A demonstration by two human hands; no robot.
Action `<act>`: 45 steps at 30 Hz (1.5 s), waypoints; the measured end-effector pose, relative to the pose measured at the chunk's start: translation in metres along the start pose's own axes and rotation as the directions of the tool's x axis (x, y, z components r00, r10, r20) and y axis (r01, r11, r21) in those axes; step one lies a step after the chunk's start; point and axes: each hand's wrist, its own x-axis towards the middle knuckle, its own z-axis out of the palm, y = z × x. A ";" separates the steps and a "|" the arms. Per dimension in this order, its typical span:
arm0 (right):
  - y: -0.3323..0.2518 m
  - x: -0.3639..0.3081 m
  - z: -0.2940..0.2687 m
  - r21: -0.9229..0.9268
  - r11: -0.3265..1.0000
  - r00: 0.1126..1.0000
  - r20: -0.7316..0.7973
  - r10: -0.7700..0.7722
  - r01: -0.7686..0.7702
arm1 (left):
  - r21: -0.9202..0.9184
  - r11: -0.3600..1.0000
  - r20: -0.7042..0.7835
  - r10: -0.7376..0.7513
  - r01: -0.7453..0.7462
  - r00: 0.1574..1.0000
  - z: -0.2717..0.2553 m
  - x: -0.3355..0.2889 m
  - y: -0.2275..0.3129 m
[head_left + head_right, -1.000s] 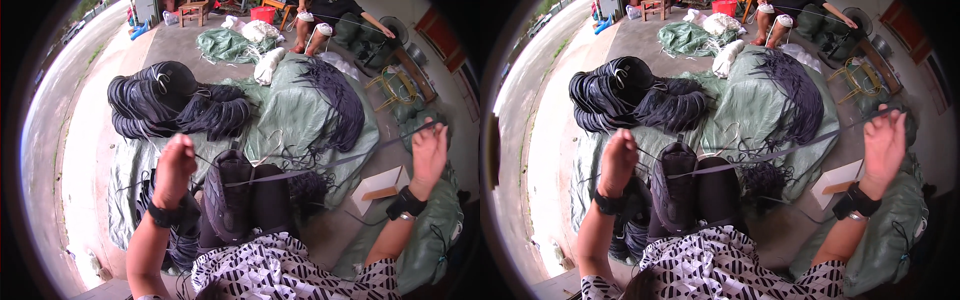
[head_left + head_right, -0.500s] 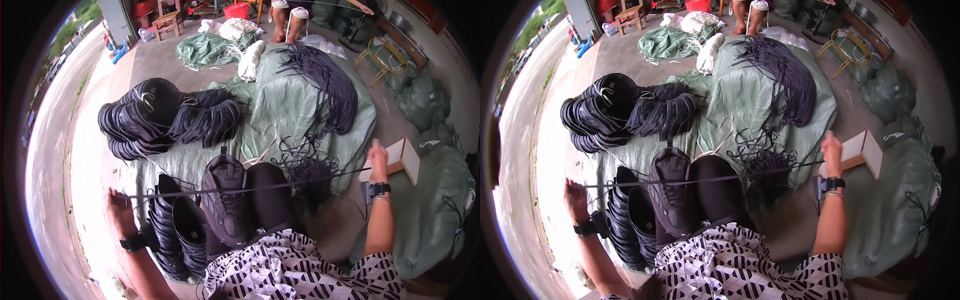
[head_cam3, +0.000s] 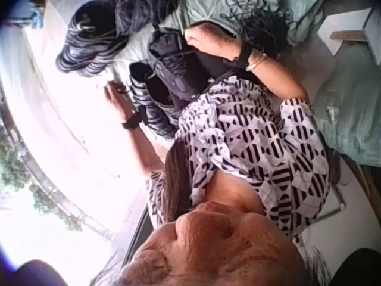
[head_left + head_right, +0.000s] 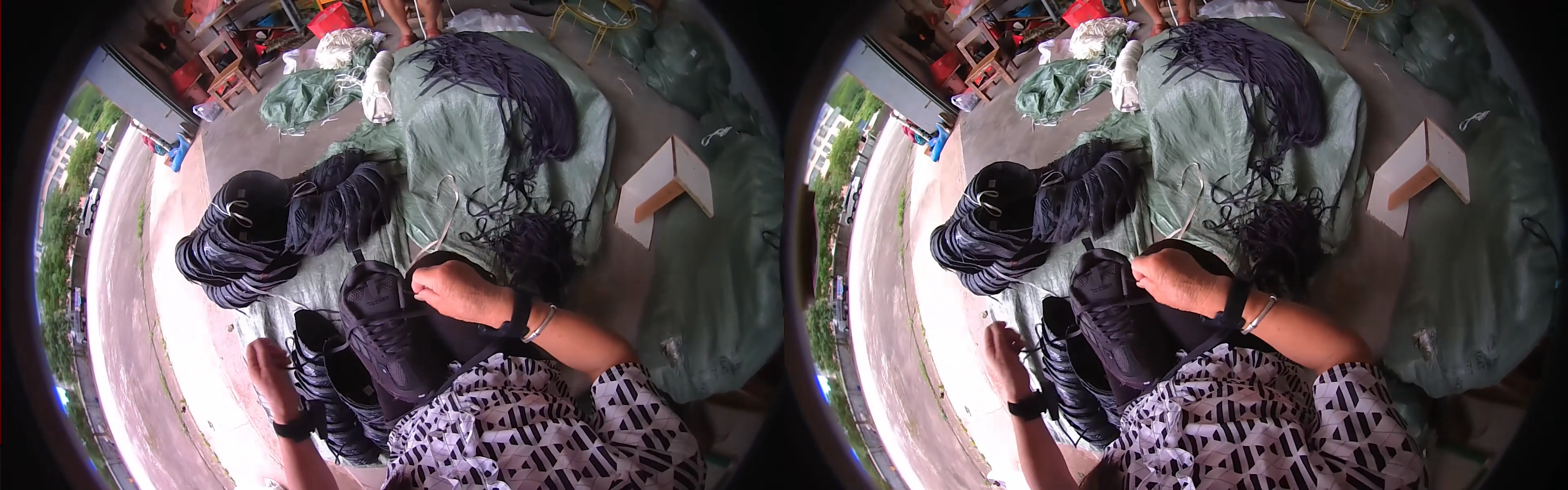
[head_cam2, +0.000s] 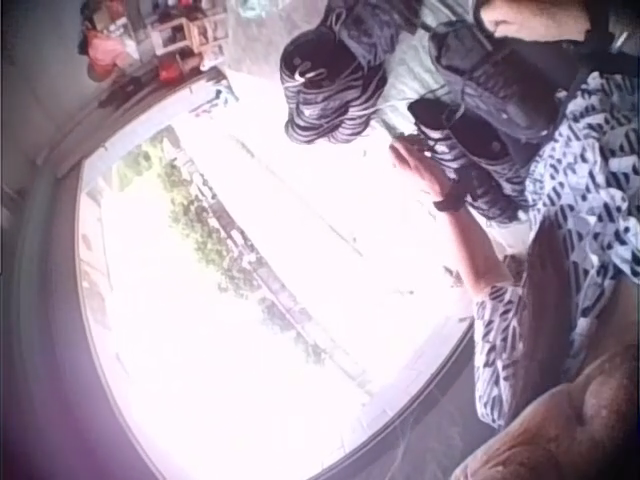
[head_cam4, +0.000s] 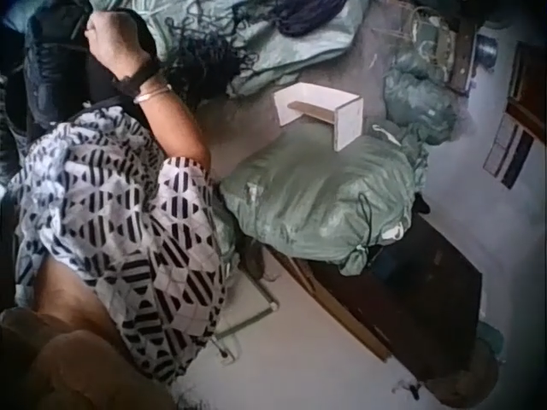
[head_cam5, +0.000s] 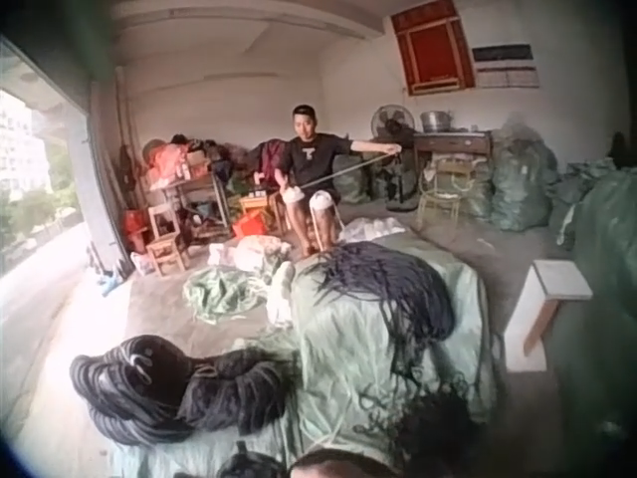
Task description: The recorder is lacing a batch of black shoes while sitting on the floor.
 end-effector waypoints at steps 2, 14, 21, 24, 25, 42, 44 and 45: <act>0.006 -0.007 0.007 -0.069 0.997 0.999 0.028 0.020 -0.018 | 0.064 0.997 0.137 0.024 -0.033 0.990 0.048 -0.015 0.005; 0.002 -0.009 0.020 -0.069 0.997 0.999 -0.048 0.012 -0.015 | 0.271 0.960 0.495 -0.075 -0.072 0.865 0.080 -0.052 -0.007; -0.002 -0.001 0.012 -0.011 0.990 0.989 0.027 0.144 -0.143 | 0.140 0.990 0.371 -0.025 -0.029 0.928 0.088 -0.049 0.000; 0.003 -0.002 0.016 -0.050 0.999 1.000 0.025 0.005 -0.004 | 0.097 0.994 0.401 -0.089 0.054 0.912 0.085 -0.049 -0.015; 0.006 -0.002 0.017 0.063 0.997 0.998 0.028 0.047 -0.049 | 0.133 0.990 0.393 -0.103 0.054 0.914 0.084 -0.048 -0.015; -0.010 0.006 0.007 -0.003 0.986 0.980 0.112 0.165 -0.166 | -0.022 0.981 0.351 -0.172 0.191 0.921 0.090 -0.045 -0.012; -0.022 0.010 -0.003 0.197 0.787 0.793 0.346 0.502 -0.584 | -0.006 0.984 0.344 -0.166 0.179 0.924 0.088 -0.045 -0.015; -0.023 0.010 -0.002 0.149 0.853 0.846 0.295 0.445 -0.501 | 0.009 0.985 0.333 -0.167 0.174 0.928 0.089 -0.046 -0.014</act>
